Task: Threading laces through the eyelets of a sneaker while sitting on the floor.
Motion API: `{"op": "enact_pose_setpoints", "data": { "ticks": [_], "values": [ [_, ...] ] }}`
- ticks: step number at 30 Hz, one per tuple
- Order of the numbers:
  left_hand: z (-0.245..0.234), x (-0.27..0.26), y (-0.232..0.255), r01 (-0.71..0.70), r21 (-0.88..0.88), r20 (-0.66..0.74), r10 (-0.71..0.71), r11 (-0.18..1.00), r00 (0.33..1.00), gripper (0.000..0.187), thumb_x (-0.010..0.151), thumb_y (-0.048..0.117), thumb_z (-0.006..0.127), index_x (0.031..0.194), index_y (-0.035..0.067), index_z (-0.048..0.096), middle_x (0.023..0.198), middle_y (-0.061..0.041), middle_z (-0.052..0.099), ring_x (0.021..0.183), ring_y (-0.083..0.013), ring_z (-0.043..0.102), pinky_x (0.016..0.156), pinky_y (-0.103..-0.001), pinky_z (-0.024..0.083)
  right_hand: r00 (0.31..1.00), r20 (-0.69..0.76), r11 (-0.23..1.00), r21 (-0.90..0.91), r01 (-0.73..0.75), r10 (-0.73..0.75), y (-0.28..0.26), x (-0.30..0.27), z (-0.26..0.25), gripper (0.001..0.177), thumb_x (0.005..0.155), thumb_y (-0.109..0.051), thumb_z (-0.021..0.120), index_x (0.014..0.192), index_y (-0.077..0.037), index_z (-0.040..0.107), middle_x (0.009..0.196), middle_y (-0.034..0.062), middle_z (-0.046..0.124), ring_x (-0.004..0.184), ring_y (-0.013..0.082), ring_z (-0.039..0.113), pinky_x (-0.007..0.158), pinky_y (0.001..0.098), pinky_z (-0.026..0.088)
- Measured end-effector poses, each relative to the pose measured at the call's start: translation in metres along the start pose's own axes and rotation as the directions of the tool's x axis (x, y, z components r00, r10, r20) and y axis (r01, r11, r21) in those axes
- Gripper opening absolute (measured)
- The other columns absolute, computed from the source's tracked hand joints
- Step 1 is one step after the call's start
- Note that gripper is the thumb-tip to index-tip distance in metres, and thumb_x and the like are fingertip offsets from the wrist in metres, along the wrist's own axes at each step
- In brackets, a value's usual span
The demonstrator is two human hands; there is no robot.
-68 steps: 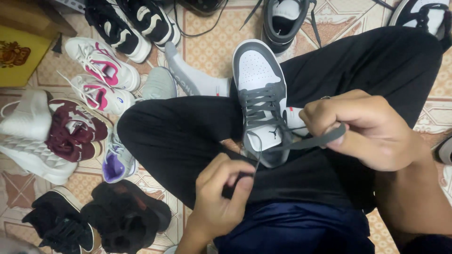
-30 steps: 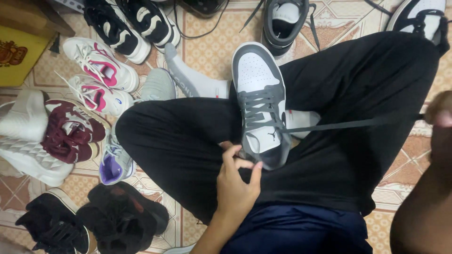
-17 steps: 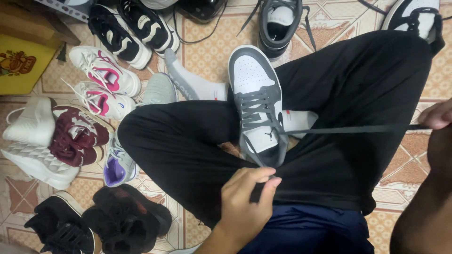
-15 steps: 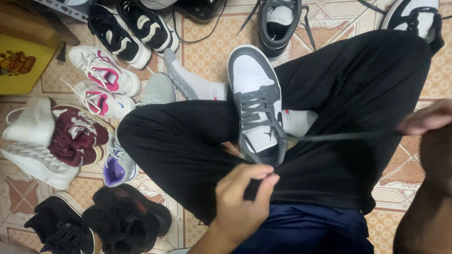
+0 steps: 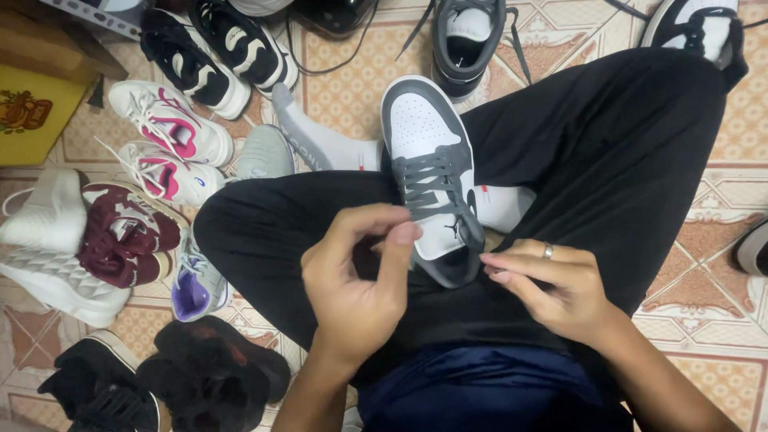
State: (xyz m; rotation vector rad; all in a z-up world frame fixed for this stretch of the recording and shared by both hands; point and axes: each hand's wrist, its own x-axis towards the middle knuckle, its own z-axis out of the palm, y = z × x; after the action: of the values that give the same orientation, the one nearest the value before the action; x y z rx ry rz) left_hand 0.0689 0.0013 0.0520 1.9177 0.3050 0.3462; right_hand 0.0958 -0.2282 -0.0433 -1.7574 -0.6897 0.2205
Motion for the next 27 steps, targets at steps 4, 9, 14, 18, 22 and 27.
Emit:
{"op": "enact_pose_setpoints", "data": {
  "ticks": [4, 9, 14, 18, 22, 27],
  "values": [
    [-0.006, -0.011, -0.014, -0.011, -0.028, -0.084, 0.008, 1.000, 0.996, 0.007, 0.098, 0.007, 0.065, 0.103, 0.002, 0.066, 0.093, -0.010, 0.073, 0.077, -0.0171, 0.078, 0.075, -0.024, 0.061, 0.997, 0.033, 0.994, -0.072, 0.077, -0.075, 0.005, 0.006, 0.002, 0.024, 0.093, -0.004, 0.070, 0.116, 0.000, 0.072, 0.086, 0.0088, 0.074, 0.075, 0.0189, 0.073, 0.072, 0.0245, 0.060],
    [-0.003, 0.008, -0.009, -0.007, -0.145, -0.053, -0.001, 0.989, 0.999, 0.008, 0.103, 0.003, 0.055, 0.108, 0.002, 0.061, 0.095, -0.016, 0.069, 0.072, -0.0164, 0.074, 0.067, -0.022, 0.058, 0.977, 0.114, 0.957, -0.208, 0.202, -0.181, 0.011, 0.019, 0.016, 0.035, 0.094, 0.002, 0.073, 0.128, -0.002, 0.068, 0.091, 0.0091, 0.065, 0.078, 0.0208, 0.067, 0.074, 0.0297, 0.056],
    [0.009, 0.039, 0.005, -0.292, 0.036, 0.392, 0.255, 0.956, 0.884, 0.031, 0.108, 0.028, 0.058, 0.138, 0.020, 0.058, 0.125, 0.002, 0.072, 0.114, -0.0231, 0.066, 0.114, -0.038, 0.045, 0.904, 0.260, 0.817, -0.395, 0.421, -0.340, 0.029, 0.031, 0.034, 0.021, 0.098, -0.002, 0.069, 0.117, 0.001, 0.061, 0.093, 0.0131, 0.060, 0.076, 0.0302, 0.054, 0.072, 0.0394, 0.050],
    [0.004, 0.034, -0.012, -0.351, 0.131, 0.413, 0.271, 0.927, 0.869, 0.044, 0.110, 0.041, 0.053, 0.148, 0.020, 0.046, 0.142, -0.008, 0.065, 0.133, -0.0287, 0.065, 0.118, -0.044, 0.046, 0.892, 0.286, 0.776, -0.444, 0.448, -0.351, 0.041, 0.038, 0.040, 0.010, 0.101, -0.006, 0.066, 0.097, -0.001, 0.057, 0.086, 0.0109, 0.053, 0.071, 0.0294, 0.048, 0.065, 0.0394, 0.044],
    [-0.001, 0.012, -0.051, -0.060, 0.192, 0.176, 0.025, 0.980, 0.984, 0.041, 0.096, 0.020, 0.070, 0.134, 0.009, 0.057, 0.127, -0.013, 0.060, 0.116, -0.0261, 0.061, 0.085, -0.032, 0.051, 0.880, 0.316, 0.737, -0.484, 0.471, -0.354, 0.044, 0.044, 0.041, 0.011, 0.103, -0.010, 0.064, 0.096, -0.002, 0.062, 0.081, 0.0072, 0.052, 0.068, 0.0280, 0.046, 0.059, 0.0379, 0.041],
    [-0.004, -0.038, -0.098, 0.166, 0.101, 0.125, -0.178, 0.981, 0.976, 0.041, 0.081, 0.010, 0.083, 0.119, 0.004, 0.072, 0.092, -0.017, 0.075, 0.079, -0.0333, 0.077, 0.068, -0.040, 0.064, 0.860, 0.254, 0.714, -0.480, 0.509, -0.442, 0.032, 0.060, 0.046, 0.040, 0.105, -0.014, 0.052, 0.066, -0.012, 0.058, 0.062, 0.0018, 0.044, 0.061, 0.0225, 0.054, 0.051, 0.0279, 0.046]
  ]
}}
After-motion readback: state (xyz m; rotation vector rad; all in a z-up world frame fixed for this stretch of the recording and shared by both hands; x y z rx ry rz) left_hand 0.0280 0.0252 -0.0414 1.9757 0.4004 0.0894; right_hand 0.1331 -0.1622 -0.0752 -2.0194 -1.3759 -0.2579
